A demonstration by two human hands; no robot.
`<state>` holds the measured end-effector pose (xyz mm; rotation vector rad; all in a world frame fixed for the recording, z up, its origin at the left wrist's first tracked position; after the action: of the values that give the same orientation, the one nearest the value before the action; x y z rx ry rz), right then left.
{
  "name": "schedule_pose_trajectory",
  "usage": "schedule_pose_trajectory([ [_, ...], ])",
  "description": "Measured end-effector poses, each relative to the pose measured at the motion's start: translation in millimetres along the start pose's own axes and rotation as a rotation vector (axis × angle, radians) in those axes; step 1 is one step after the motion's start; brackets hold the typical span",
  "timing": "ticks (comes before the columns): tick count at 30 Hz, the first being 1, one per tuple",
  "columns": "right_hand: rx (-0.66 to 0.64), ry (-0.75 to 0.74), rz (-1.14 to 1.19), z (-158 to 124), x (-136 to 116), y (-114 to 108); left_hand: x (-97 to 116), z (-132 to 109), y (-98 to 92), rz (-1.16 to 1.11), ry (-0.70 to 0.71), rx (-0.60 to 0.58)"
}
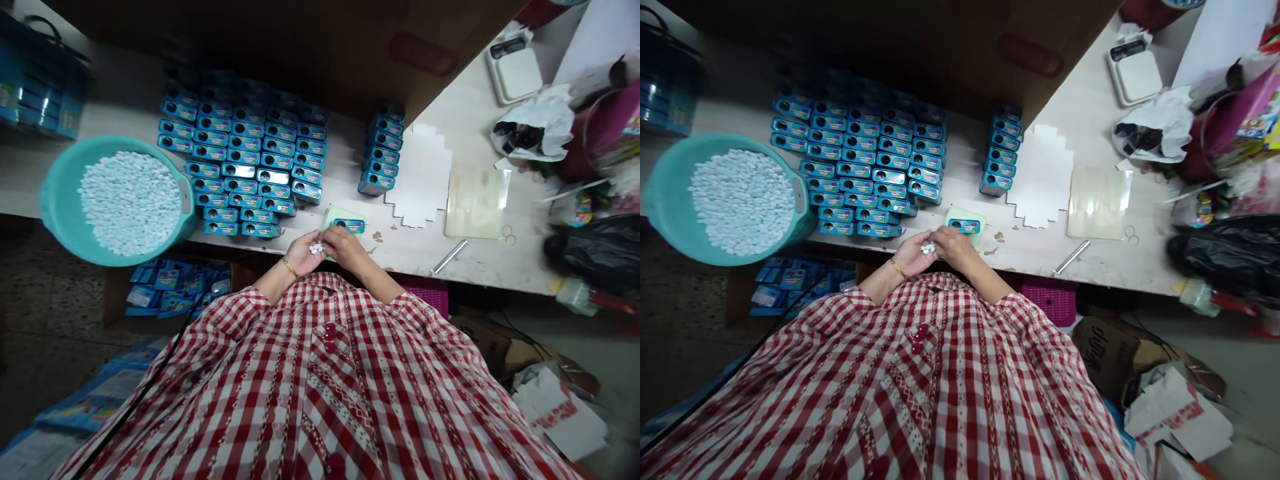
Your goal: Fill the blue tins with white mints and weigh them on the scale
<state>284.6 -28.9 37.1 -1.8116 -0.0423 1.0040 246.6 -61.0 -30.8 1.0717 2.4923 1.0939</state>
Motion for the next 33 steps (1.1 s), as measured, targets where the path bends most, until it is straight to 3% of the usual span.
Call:
schedule_pose_trajectory([
  [6, 0.196, 0.095, 0.057, -9, 38, -28, 6, 9, 5.9, 0.066, 0.018, 0.014],
  [11, 0.186, 0.205, -0.014, -15, 57, -39, 12, 7, -0.5, 0.079, 0.015, 0.074],
  [14, 0.154, 0.176, -0.011, -17, 40, -32, 10, 5, 1.6, 0.048, 0.010, 0.014],
  [19, -0.018, 0.025, -0.142, -11, -18, 0, 2, 0, -8.0, -0.001, -0.028, -0.010],
  [23, -0.095, 0.028, -0.162, -10, -24, 19, 0, -6, -21.5, -0.002, -0.039, 0.013],
  [27, 0.024, 0.025, -0.025, -10, -7, 13, 6, -6, -15.5, 0.041, -0.007, -0.010],
  [33, 0.231, 0.074, 0.143, -12, 28, -15, 16, 7, 7.4, 0.059, 0.083, 0.016],
])
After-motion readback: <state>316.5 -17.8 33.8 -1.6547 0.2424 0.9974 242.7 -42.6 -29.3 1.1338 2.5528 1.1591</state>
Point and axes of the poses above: each hand's wrist, its own z-axis towards the middle knuckle, its own y-axis out of the palm, x = y × z, the point moved 10 cm from there along z, towards the middle knuckle, and after that the axes turned 8 degrees about -x, right-handed, at the moved point
